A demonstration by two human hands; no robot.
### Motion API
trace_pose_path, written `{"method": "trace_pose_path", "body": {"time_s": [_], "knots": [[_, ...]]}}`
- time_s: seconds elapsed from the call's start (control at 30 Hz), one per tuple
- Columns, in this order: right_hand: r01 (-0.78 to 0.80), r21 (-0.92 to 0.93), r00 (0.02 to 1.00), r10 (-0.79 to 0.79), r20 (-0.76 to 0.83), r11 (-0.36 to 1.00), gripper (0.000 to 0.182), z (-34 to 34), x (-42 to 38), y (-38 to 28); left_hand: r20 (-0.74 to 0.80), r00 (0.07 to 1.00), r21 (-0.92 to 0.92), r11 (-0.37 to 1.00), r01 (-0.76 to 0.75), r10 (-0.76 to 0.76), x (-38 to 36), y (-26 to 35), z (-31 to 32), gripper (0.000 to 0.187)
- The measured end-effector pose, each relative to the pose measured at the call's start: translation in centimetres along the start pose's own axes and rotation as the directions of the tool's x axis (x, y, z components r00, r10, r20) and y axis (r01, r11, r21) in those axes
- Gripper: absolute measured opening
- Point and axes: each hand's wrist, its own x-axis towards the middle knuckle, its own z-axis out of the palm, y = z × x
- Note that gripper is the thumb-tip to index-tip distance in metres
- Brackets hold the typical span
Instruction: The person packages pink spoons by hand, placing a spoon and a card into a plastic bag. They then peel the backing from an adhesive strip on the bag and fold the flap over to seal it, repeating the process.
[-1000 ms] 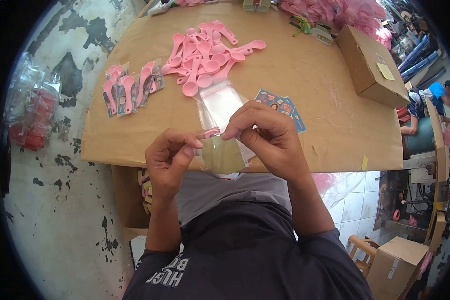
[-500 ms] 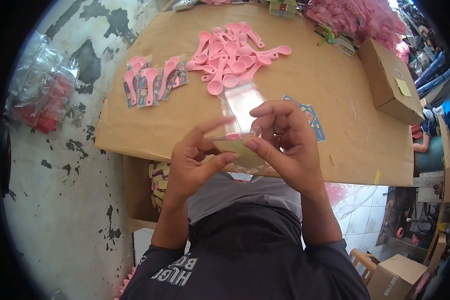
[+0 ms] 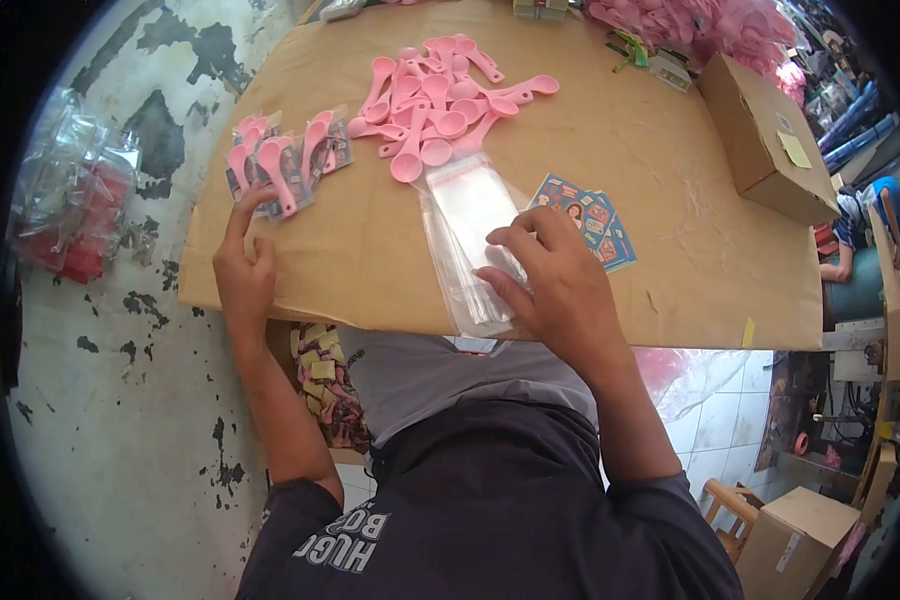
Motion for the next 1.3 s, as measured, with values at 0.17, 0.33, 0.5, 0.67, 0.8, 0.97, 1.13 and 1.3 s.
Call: {"method": "trace_pose_path", "body": {"time_s": [0.17, 0.33, 0.5, 0.67, 0.8, 0.97, 1.13, 1.3], "knots": [[-0.059, -0.061, 0.996, 0.055, -0.069, 0.996, 0.026, 0.8, 0.8, 0.0, -0.004, 0.994, -0.113, 0.988, -0.107, 0.107, -1.6, 0.0, 1.9, 0.047], [-0.027, -0.122, 1.000, 0.025, -0.019, 0.992, 0.019, 1.4, 1.6, 0.4, -0.017, 0.994, -0.049, 0.993, -0.109, 0.108, -1.1, 0.0, 3.1, 0.036], [-0.056, -0.040, 0.996, 0.053, -0.075, 0.998, 0.012, 1.7, 1.5, 0.5, -0.033, 0.999, -0.059, 0.998, 0.007, -0.009, 2.6, 0.0, 3.3, 0.023], [-0.050, -0.001, 0.986, 0.049, -0.160, 0.999, 0.012, 1.0, 1.1, 0.3, -0.081, 0.959, 0.366, 0.903, -0.226, 0.273, 7.4, -3.7, 5.0, 0.025], [-0.019, 0.041, 0.976, 0.028, -0.217, 0.999, 0.012, -0.1, 0.7, 0.1, -0.027, 0.944, 0.344, 0.889, -0.302, 0.330, 9.1, -4.1, 5.1, 0.023], [-0.027, 0.144, 0.954, 0.068, -0.292, 0.989, 0.011, -0.4, 0.2, 0.4, -0.193, 0.976, -0.759, 0.645, -0.084, -0.100, 6.9, 1.5, 0.7, 0.017], [-0.016, 0.178, 0.963, 0.063, -0.261, 0.984, 0.011, -0.8, 0.2, 0.7, 0.548, 0.714, -0.616, 0.788, -0.010, 0.437, 0.3, 4.5, -3.7, 0.029], [0.088, 0.045, 0.972, -0.076, -0.224, 0.995, 0.015, -0.5, 0.3, 0.4, 0.829, 0.448, -0.415, 0.905, 0.093, 0.334, -6.3, 6.6, -1.7, 0.050]]}}
